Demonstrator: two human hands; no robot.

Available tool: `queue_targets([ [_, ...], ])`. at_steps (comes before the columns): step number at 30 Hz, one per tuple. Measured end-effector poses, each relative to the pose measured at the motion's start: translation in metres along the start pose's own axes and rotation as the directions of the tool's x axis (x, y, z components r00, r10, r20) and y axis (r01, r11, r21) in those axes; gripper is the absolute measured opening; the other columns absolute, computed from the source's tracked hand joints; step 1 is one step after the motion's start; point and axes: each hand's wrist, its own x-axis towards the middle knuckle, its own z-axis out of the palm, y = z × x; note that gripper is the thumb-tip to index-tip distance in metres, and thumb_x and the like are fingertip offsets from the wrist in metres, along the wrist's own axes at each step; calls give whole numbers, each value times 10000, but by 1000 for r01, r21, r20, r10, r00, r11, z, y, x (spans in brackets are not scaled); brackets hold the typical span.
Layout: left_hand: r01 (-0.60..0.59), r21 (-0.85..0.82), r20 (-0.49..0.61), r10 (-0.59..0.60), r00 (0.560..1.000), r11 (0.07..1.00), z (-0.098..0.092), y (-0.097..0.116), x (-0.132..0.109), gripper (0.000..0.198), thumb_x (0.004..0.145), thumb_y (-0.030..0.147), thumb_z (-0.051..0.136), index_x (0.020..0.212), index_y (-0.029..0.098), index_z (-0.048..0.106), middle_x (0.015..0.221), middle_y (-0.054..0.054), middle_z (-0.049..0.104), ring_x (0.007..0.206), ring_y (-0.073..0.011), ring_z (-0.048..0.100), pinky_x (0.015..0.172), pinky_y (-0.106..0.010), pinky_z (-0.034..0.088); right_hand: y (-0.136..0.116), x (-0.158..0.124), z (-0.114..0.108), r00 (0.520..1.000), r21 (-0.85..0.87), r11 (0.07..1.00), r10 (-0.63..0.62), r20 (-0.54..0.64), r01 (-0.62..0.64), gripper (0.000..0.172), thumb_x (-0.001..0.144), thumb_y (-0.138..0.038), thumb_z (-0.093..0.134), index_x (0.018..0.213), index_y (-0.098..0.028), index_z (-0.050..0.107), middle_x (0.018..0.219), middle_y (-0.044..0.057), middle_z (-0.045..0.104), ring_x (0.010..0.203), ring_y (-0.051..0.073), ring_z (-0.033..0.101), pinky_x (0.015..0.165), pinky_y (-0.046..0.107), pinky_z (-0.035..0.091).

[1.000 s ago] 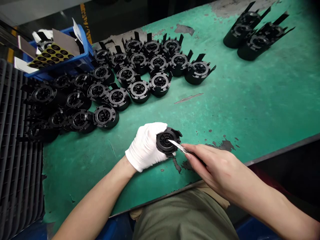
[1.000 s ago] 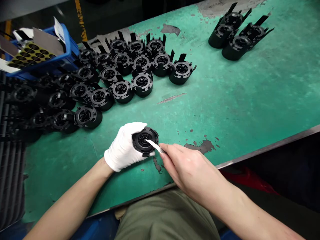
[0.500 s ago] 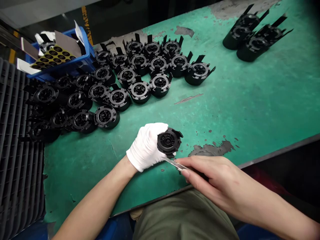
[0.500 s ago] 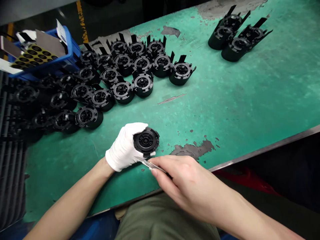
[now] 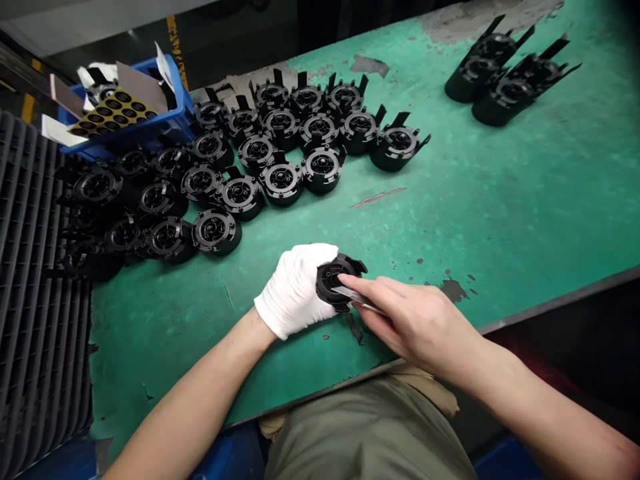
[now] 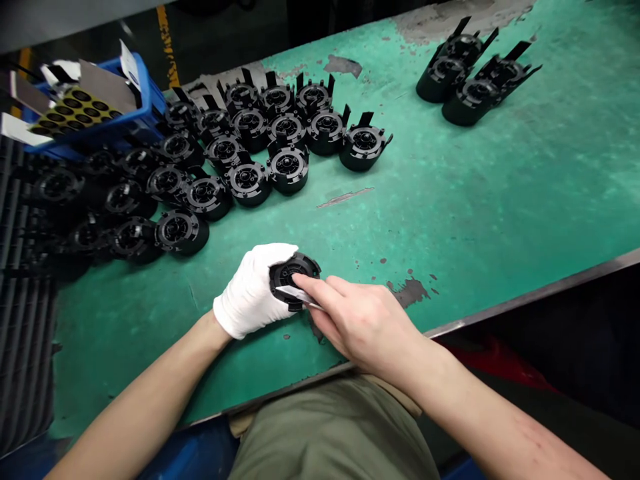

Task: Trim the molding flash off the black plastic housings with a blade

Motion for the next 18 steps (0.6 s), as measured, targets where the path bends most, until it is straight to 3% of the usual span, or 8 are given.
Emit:
queue_targets([
  [3, -63, 64, -143, 71, 987, 996, 5, -5, -4, 646, 867, 618, 872, 1297, 176, 681, 1213, -159, 820, 1119, -342, 812, 1026, -489, 651, 0, 3, 3, 996, -104, 991, -86, 9, 87, 477, 1119, -152, 488, 1595, -139, 511, 868, 0, 705, 642, 144, 640, 564, 310, 451],
  [5, -84, 68, -157, 93, 983, 994, 5, -6, -4, 706, 836, 670, 894, 1284, 171, 678, 1188, -163, 824, 1092, -344, 819, 998, -482, 663, 2, 5, 1, 990, -139, 980, -141, 8, 141, 506, 1109, -125, 485, 1615, -120, 487, 839, -13, 685, 639, 141, 620, 556, 316, 429],
  [7, -62, 41, -111, 67, 992, 997, 2, -4, -2, 661, 798, 670, 926, 1196, 194, 699, 1128, -141, 829, 1038, -337, 825, 965, -475, 671, 2, 7, -3, 981, -145, 971, -192, 3, 190, 475, 1109, -113, 485, 1583, -123, 514, 803, -24, 664, 655, 144, 619, 578, 316, 433],
  [12, 2, 4, -42, -2, 999, 1000, -3, 1, 1, 435, 783, 442, 944, 1084, 234, 709, 1157, -114, 821, 1096, -345, 815, 1022, -494, 651, -3, 7, -7, 937, 0, 937, -348, 8, 348, 286, 1120, -153, 522, 1376, -154, 648, 760, -23, 644, 658, 155, 596, 578, 348, 389],
  [16, -16, 11, -49, 16, 999, 1000, -2, 2, 1, 428, 809, 450, 925, 1107, 228, 712, 1125, -106, 815, 1065, -331, 811, 995, -473, 649, -3, 3, -6, 987, -25, 987, -162, -17, 162, 270, 1162, -282, 523, 1348, -143, 662, 877, 18, 716, 730, 147, 667, 653, 306, 472],
  [18, -1, 11, -25, 2, 1000, 1000, -2, 3, 2, 418, 842, 495, 912, 1105, 233, 719, 1109, -98, 814, 1058, -316, 806, 1007, -458, 640, 0, 1, -8, 999, -62, 997, -51, -11, 50, 258, 1175, -338, 513, 1231, -155, 685, 906, 30, 724, 761, 150, 696, 671, 294, 483],
])
